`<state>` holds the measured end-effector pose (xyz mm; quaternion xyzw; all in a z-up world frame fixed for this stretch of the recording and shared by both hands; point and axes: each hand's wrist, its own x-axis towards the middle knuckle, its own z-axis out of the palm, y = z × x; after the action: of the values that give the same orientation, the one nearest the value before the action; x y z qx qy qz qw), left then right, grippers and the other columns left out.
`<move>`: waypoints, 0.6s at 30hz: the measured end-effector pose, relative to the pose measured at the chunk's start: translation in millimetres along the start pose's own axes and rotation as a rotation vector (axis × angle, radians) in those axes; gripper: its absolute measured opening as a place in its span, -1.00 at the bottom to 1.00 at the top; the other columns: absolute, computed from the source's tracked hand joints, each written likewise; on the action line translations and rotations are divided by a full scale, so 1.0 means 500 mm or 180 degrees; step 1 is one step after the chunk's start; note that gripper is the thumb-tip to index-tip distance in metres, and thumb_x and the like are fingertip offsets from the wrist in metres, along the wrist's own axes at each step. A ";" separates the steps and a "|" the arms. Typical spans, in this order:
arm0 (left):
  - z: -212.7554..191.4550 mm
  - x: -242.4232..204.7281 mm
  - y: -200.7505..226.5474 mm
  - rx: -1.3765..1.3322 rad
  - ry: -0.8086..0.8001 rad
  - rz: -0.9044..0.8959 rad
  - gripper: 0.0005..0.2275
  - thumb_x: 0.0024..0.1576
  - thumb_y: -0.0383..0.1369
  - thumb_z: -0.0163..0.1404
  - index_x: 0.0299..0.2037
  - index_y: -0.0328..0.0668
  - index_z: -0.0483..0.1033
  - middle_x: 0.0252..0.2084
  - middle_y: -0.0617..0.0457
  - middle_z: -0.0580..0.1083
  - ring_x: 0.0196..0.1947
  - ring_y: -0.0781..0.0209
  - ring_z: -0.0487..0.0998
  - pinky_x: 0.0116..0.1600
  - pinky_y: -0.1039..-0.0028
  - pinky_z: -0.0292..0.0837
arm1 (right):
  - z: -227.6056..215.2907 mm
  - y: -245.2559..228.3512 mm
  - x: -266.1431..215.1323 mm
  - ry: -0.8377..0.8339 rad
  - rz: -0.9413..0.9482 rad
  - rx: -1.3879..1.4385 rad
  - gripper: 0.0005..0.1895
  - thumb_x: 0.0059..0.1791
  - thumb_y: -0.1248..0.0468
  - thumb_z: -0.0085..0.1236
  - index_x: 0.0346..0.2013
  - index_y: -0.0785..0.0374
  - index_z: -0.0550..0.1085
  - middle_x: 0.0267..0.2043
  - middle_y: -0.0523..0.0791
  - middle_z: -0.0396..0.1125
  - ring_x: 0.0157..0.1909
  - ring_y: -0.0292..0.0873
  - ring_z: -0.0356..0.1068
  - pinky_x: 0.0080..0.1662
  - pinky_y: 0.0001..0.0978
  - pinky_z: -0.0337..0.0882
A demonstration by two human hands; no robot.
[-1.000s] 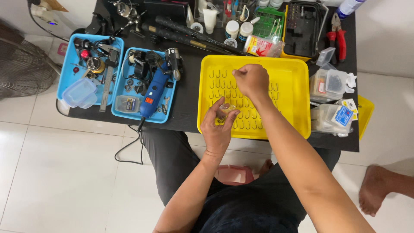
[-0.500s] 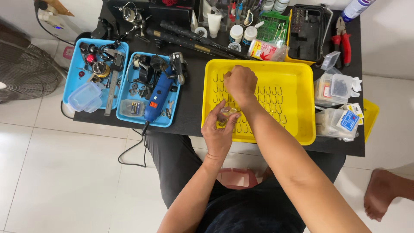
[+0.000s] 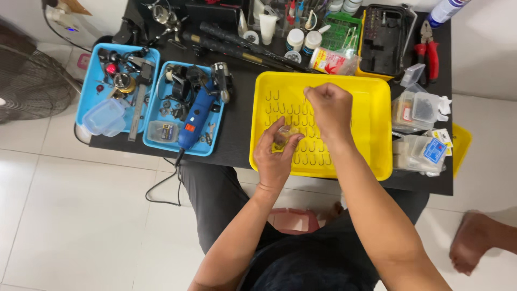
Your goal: The person assembles fishing rigs by attaching small metal weights to fishing hooks arranged in a yellow tray. They repeatedly pick up hooks, slide weights onto the shank, and place the completed hooks back into the tray.
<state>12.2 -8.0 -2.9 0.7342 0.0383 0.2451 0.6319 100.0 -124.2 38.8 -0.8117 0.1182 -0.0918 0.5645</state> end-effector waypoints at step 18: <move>0.045 -0.037 0.001 0.0091 -0.0147 0.0220 -0.56 -0.02 -0.41 0.34 0.11 -0.09 0.56 -0.15 -0.06 0.61 -0.19 -0.04 0.66 -0.07 0.29 0.58 | -0.081 -0.007 -0.152 0.0113 -0.0719 0.0269 -0.82 -0.02 0.45 0.21 -0.52 0.29 0.49 -0.65 -0.07 0.25 -0.55 -0.24 0.29 -0.38 -0.44 0.30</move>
<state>5.2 -35.4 -9.9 0.7496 0.0018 0.2491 0.6133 16.3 -136.7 54.6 -0.7936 0.0319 -0.1740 0.5822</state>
